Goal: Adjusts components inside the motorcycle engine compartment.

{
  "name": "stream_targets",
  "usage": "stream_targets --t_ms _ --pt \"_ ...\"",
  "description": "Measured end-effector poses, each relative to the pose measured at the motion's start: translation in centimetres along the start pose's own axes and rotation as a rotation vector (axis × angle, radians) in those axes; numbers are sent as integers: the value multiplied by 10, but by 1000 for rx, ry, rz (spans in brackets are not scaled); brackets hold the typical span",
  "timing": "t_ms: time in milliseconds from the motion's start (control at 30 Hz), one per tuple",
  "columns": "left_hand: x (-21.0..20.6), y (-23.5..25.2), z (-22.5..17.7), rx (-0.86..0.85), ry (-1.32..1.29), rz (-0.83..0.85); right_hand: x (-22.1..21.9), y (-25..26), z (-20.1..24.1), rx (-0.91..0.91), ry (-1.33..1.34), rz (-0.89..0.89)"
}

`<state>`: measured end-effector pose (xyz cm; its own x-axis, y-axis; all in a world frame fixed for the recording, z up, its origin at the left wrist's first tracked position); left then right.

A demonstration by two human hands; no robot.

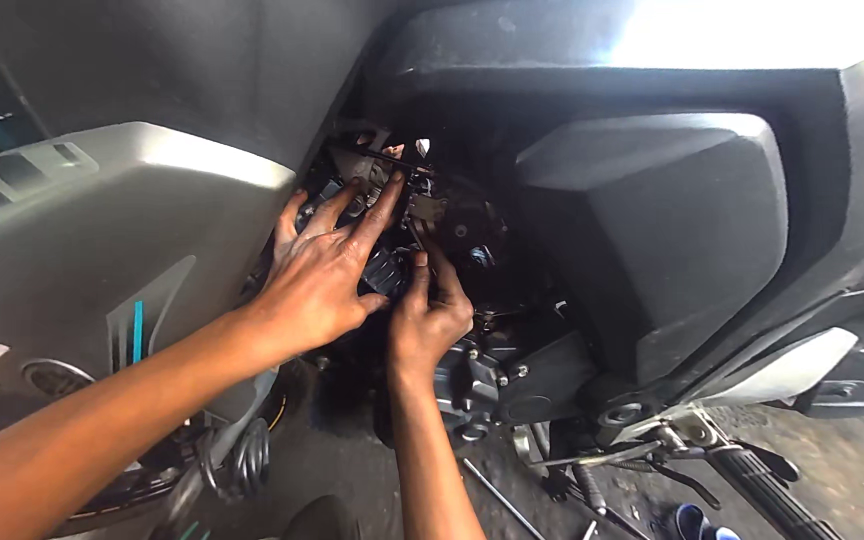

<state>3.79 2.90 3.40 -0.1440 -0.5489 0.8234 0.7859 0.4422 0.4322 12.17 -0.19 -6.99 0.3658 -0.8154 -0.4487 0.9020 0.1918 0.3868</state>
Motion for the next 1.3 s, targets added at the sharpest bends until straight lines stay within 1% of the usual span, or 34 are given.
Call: stream_targets --t_ms 133,200,333,433,500,600,667,800,900,1033,1133,1200,1300 --pt "0 0 0 -3 6 4 1 1 0 -45 12 37" --pt "0 -1 -1 -10 8 7 4 3 3 -50 -44 70" --pt "1 -1 -2 -26 20 14 14 13 16 85 -295 151" --pt "2 0 -3 -16 15 29 17 17 19 98 -417 252" --pt "2 2 -3 -14 17 33 16 17 19 120 -492 284" --pt "2 2 -2 -13 24 31 14 17 21 238 -623 302" --pt "1 2 -3 -8 24 28 15 17 23 308 -691 360" --pt "2 2 -2 10 9 26 15 17 34 343 -745 430" --pt "2 4 -2 36 1 47 10 19 44 370 -779 417" --pt "2 3 -1 64 -3 40 11 19 32 399 -730 413" --pt "2 4 -1 89 -7 18 12 22 31 392 -716 458" --pt "3 4 -1 90 -34 -5 12 23 39 389 -753 511" --pt "2 3 0 82 -40 -23 11 22 53 440 -801 550"
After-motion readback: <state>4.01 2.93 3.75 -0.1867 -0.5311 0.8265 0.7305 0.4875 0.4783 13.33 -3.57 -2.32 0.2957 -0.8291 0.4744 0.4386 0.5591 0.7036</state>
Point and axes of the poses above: each hand's wrist, its own y-axis towards the middle knuckle, its own x-axis out of the back of the hand, z = x × y, the point moved 5 cm from there along y, towards the middle knuckle, and after that the axes turned 2 degrees about -y, right-handed, at the moved point
